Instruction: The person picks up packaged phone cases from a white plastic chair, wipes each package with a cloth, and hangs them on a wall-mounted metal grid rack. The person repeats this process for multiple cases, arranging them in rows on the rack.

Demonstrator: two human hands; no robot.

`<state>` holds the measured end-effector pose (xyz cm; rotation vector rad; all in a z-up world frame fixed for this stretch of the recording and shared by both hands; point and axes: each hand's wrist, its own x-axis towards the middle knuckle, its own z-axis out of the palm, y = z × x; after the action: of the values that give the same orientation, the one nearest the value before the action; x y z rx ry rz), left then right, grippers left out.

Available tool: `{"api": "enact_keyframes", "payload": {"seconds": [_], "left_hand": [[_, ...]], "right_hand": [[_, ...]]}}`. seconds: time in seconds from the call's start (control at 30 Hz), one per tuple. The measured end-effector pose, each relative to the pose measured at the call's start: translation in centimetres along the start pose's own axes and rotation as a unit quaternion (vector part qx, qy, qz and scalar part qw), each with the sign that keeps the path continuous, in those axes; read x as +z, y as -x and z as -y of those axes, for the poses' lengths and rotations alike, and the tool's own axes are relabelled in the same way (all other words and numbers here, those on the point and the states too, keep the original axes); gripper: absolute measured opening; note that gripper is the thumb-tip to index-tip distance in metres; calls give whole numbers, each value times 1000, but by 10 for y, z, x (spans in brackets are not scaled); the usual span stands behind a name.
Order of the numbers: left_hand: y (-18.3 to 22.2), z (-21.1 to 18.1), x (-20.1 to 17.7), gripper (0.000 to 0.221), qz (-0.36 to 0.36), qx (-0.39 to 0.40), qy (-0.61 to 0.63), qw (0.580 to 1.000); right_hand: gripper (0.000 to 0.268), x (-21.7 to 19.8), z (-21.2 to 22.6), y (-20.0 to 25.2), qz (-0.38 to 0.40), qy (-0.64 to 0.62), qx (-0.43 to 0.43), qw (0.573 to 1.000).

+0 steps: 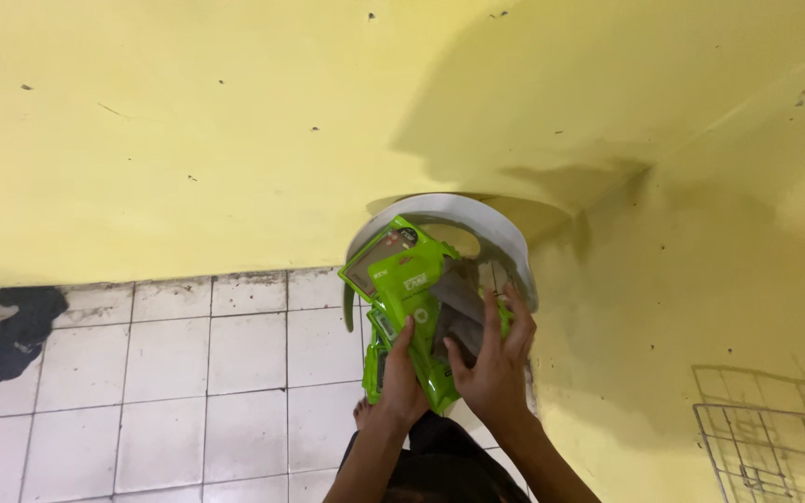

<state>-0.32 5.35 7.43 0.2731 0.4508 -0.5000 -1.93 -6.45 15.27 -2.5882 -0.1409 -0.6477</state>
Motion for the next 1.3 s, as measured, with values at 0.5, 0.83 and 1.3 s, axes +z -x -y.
{"api": "enact_keyframes", "payload": {"seconds": [0.5, 0.83, 1.3], "left_hand": [[59, -63, -21, 57, 74, -103, -34, 991], [68, -55, -5, 66, 149, -41, -94, 984], [74, -136, 40, 70, 124, 55, -36, 990]], "right_hand": [[51, 19, -17, 31, 94, -661, 530, 523], [82, -17, 102, -37, 98, -65, -85, 989], [86, -2, 109, 32, 192, -102, -80, 973]]}}
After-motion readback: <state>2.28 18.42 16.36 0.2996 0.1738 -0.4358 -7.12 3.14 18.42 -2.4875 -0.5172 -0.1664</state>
